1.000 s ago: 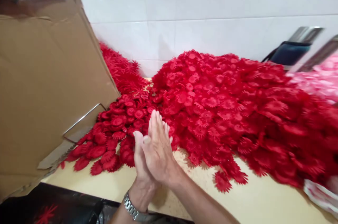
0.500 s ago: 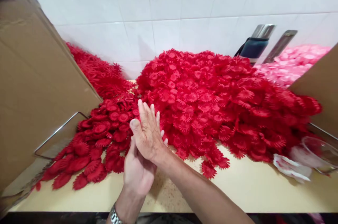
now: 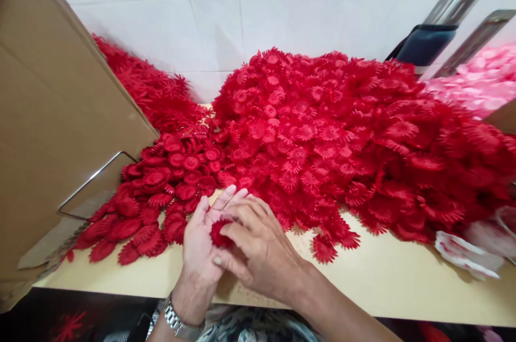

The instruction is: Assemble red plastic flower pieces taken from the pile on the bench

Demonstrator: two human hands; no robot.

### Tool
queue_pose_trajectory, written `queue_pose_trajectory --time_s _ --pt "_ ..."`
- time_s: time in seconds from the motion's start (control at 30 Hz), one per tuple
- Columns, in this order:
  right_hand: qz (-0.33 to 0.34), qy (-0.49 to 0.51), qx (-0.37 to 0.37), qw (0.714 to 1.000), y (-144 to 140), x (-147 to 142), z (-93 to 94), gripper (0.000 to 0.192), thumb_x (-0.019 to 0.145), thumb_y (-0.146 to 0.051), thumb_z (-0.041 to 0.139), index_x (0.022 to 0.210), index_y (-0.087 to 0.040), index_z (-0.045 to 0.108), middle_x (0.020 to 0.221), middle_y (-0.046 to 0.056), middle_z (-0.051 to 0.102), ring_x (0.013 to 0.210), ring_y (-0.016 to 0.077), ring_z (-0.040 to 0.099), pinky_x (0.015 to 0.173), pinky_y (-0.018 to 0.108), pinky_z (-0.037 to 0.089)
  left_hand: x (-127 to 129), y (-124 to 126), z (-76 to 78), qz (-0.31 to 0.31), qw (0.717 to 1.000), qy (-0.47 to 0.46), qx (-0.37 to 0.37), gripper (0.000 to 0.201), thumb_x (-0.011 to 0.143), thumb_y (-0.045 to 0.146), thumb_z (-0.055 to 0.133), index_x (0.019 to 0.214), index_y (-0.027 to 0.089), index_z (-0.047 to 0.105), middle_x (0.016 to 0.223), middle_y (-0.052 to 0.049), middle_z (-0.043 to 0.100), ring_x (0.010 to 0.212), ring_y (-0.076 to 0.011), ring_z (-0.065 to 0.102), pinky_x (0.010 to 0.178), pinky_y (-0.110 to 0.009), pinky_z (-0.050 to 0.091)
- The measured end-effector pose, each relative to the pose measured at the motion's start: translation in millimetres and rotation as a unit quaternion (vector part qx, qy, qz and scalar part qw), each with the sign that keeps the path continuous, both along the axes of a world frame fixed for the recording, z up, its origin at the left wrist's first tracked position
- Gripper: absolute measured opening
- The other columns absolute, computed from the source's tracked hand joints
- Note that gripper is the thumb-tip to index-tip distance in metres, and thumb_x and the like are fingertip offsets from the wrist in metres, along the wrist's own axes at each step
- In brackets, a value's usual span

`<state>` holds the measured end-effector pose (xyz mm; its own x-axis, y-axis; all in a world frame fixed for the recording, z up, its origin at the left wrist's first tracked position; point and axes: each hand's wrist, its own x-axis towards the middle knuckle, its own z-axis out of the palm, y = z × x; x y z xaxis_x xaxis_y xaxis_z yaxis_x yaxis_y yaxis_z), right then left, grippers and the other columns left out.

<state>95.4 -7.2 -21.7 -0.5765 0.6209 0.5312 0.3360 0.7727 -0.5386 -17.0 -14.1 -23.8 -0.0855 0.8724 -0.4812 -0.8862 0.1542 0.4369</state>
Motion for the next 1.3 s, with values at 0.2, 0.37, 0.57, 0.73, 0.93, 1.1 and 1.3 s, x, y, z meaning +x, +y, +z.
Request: queue_pose_trajectory --time_s 0.2,0.37,0.57,0.73,0.93,1.1,1.3 --pt "-0.04 0.011 0.194 0.98 2 9 -8.5 0.015 0.081 -0.006 0.051 0.089 -0.015 0.061 0.093 0.008 0.063 0.098 0.0191 0.054 0.09 0.04 0.046 4 -4 7.5 -0.021 0.999 -0.024 0.002 0.036 0.085 0.037 0.044 0.1 0.01 0.063 0.098 -0.013 0.067 0.091 -0.0215 0.063 0.076 -0.03 0.051" --pt "-0.023 -0.042 0.238 0.97 3 24 -15.8 0.021 0.084 -0.007 0.045 0.097 -0.013 0.061 0.1 0.01 0.062 0.108 0.0224 0.05 0.094 0.044 0.042 0 -22 3.2 -0.048 0.998 -0.011 -0.031 0.009 0.076 0.017 0.06 0.079 0.011 0.066 0.076 -0.005 0.068 0.061 -0.0099 0.059 0.059 -0.019 0.048" --pt "-0.031 0.013 0.145 0.989 -1 26 -16.8 0.027 0.079 -0.005 0.051 0.103 -0.015 0.058 0.102 0.012 0.06 0.102 0.0221 0.053 0.087 0.044 0.046 1 -25 -11.6 -0.051 0.99 0.123 0.048 0.009 0.072 0.013 0.065 0.081 0.014 0.066 0.068 -0.001 0.067 0.061 -0.0108 0.06 0.06 -0.019 0.047" --pt "-0.041 0.04 0.067 0.996 -5 29 -18.3 0.027 0.081 -0.006 0.049 0.104 -0.016 0.057 0.098 0.012 0.06 0.092 0.0199 0.057 0.074 0.035 0.051 4 -27 -15.9 -0.092 0.977 0.181 0.06 0.004 0.076 0.018 0.062 0.077 0.014 0.063 0.06 0.001 0.064 0.053 -0.0105 0.058 0.052 -0.02 0.046" --pt "-0.025 0.097 -0.021 0.995 -9 28 -11.3 0.018 0.083 -0.008 0.048 0.094 -0.015 0.062 0.085 0.008 0.062 0.079 0.0152 0.059 0.068 0.027 0.05 1 -33 -22.8 -0.128 0.953 0.265 0.074 0.019 0.077 0.029 0.061 0.064 0.015 0.057 0.047 0.002 0.057 0.039 -0.0092 0.05 0.039 -0.018 0.039" --pt "-0.058 0.075 -0.143 0.985 -10 21 0.2 0.001 0.081 -0.018 0.056 0.081 -0.017 0.057 0.069 0.0 0.058 0.064 0.012 0.056 0.058 0.022 0.046 4 -35 -25.7 -0.133 0.949 0.284 0.04 0.028 0.072 0.036 0.066 0.058 0.016 0.053 0.04 0.005 0.049 0.033 -0.007 0.041 0.032 -0.017 0.031" --pt "-0.051 0.016 -0.173 0.983 -6 19 -9.3 0.005 0.08 -0.017 0.056 0.076 -0.018 0.052 0.071 0.0 0.052 0.065 0.0119 0.051 0.057 0.022 0.042 2 -38 -26.7 -0.143 0.952 0.261 0.073 0.026 0.079 0.037 0.058 0.066 0.015 0.059 0.055 0.002 0.054 0.052 -0.0089 0.051 0.05 -0.018 0.042"
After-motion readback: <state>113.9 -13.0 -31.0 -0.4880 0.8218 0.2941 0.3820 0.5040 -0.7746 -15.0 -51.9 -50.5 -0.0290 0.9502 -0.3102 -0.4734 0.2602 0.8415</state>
